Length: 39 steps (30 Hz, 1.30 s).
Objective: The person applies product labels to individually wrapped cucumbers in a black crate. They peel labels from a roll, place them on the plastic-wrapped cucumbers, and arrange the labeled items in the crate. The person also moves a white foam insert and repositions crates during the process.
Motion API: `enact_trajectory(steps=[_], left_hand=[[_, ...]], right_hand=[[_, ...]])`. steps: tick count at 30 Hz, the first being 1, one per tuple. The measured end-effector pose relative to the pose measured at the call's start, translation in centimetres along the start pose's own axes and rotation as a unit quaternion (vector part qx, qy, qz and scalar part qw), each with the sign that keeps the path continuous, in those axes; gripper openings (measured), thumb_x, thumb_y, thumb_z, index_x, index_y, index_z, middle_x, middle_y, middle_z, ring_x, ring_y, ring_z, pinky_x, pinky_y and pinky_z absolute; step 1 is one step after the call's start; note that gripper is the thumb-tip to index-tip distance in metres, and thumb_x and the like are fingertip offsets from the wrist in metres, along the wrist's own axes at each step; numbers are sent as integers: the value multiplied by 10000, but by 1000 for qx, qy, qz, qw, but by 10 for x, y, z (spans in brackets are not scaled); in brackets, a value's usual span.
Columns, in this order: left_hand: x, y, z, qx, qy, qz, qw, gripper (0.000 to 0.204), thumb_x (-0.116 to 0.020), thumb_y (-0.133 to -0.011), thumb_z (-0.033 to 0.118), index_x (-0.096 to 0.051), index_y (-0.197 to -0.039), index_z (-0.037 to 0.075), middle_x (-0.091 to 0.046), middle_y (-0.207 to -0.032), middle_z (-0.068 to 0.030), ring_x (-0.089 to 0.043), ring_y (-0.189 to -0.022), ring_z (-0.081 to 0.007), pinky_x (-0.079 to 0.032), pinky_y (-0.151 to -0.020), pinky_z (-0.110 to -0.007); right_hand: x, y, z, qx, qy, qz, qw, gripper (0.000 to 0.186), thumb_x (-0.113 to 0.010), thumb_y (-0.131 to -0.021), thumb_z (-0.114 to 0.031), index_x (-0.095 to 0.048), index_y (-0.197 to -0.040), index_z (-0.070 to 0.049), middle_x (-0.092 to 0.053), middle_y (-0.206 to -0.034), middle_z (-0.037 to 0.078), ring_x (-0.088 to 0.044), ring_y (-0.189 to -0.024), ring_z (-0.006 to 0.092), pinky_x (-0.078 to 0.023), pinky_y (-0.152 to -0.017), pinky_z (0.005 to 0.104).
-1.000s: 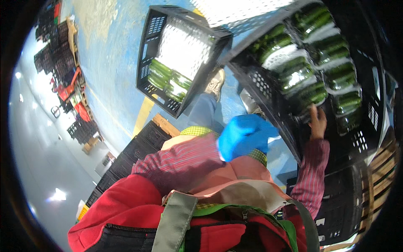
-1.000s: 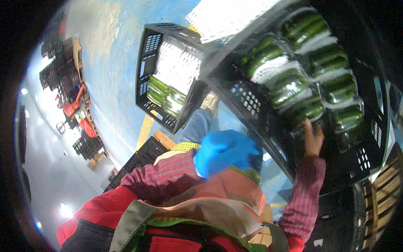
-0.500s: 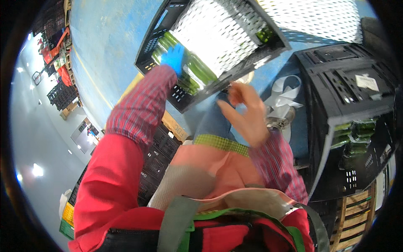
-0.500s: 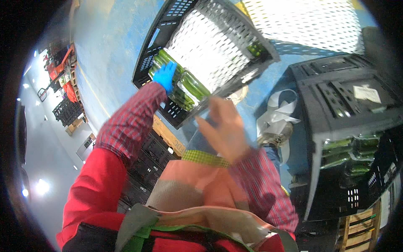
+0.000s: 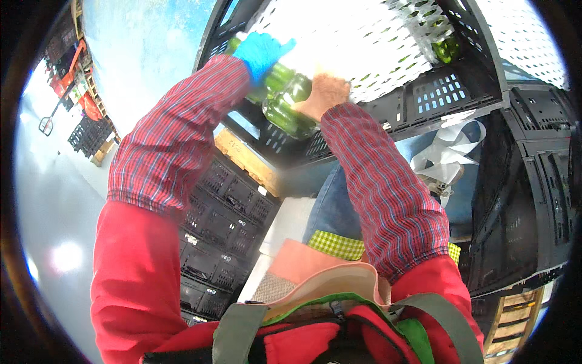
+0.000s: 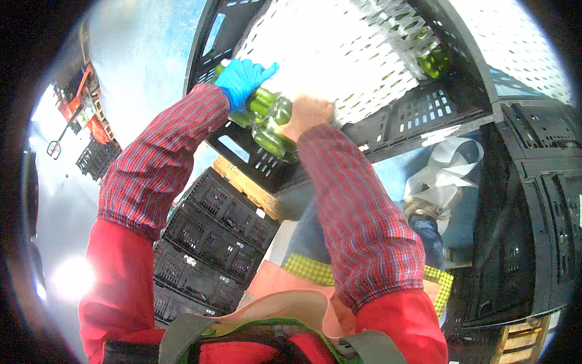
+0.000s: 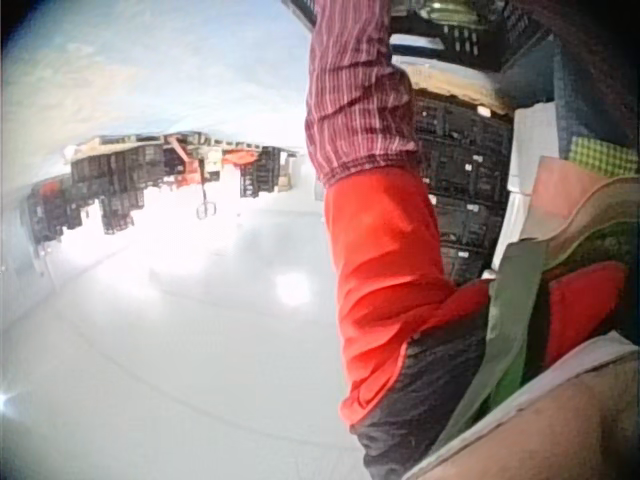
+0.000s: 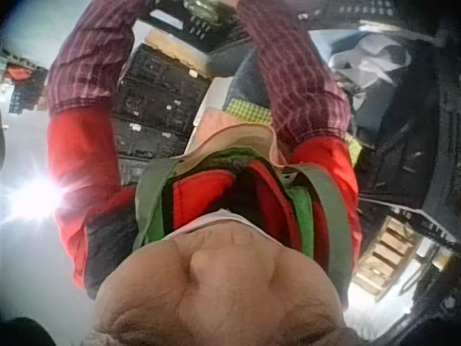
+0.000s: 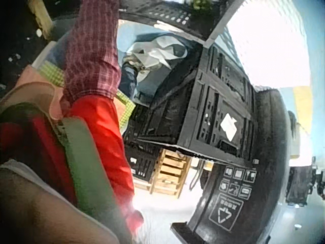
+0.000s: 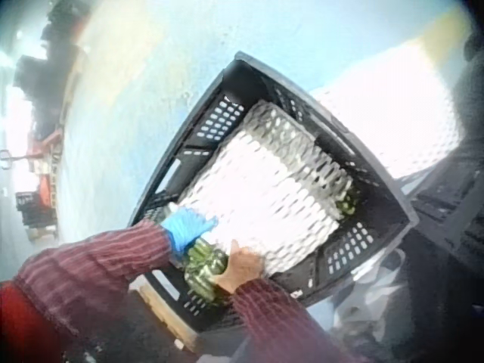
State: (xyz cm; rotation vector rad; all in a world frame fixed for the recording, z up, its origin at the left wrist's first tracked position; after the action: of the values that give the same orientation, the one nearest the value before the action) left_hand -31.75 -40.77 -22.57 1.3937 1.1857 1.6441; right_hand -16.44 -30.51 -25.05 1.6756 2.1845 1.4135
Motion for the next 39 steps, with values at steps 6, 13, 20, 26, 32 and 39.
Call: enact_trajectory(steps=[6, 13, 20, 26, 32, 39], left_hand=[[6, 15, 1, -1, 38, -52, 998, 467, -835, -603, 323, -717, -1025, 163, -690, -977, -138, -651, -976, -327, -481, -839, -455], [20, 63, -16, 89, 262, -4, 961, 441, -809, -723, 241, -680, -1136, 158, -694, -1044, -159, -671, -978, -352, -533, -864, -440], [74, 145, -4, 228, 586, 129, 767, 537, -864, -701, 141, -651, -1183, 35, -721, -1034, -114, -687, -943, -234, -554, -820, -363], [152, 182, 98, 184, 752, 195, 603, 588, -816, -744, 9, -571, -1278, -15, -655, -1153, -99, -633, -990, -204, -530, -877, -344], [270, 216, 197, 83, 798, 249, 543, 502, -775, -738, -31, -599, -1208, -46, -660, -1116, -102, -635, -962, -199, -523, -867, -338], [358, 266, 266, 32, 797, 217, 563, 559, -755, -725, -53, -563, -1250, -47, -657, -1120, -127, -643, -966, -221, -533, -858, -356]], right_hand=[[-21, -8, -2, 62, -86, -157, 982, 590, -824, -627, -432, -703, -1069, -59, -689, -1079, 163, -670, -994, 331, -521, -883, 458], [37, 39, 3, 55, -141, -42, 988, 453, -769, -774, -302, -596, -1020, 37, -641, -966, 207, -648, -907, 374, -504, -863, 471], [215, 174, 15, 120, -365, 218, 897, 565, -763, -763, -256, -464, -1163, 6, -598, -924, 198, -626, -866, 369, -471, -760, 466], [356, 358, 103, 60, -447, 263, 853, 1037, -794, -757, -100, -113, -1534, -16, -523, -1346, 204, -558, -1199, 361, -450, -1019, 432], [376, 522, 229, -70, -701, 468, 533, 751, -692, -859, -4, -273, -1479, -65, -507, -1329, 114, -578, -1165, 253, -515, -968, 414], [273, 549, 415, -218, -776, 583, 103, 349, -672, -912, -112, -549, -1237, -77, -619, -1181, 137, -621, -1088, 326, -551, -874, 502]])
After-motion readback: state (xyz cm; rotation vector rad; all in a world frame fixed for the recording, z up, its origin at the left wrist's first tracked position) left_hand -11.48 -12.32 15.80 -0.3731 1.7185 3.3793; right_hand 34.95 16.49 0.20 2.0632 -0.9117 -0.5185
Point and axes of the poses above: each hand's wrist, its own y-axis away from the middle knuckle, its own x-axis out of the back of the hand, z = x × y, the point moved 3 cm from there along -y, towards the middle knuckle
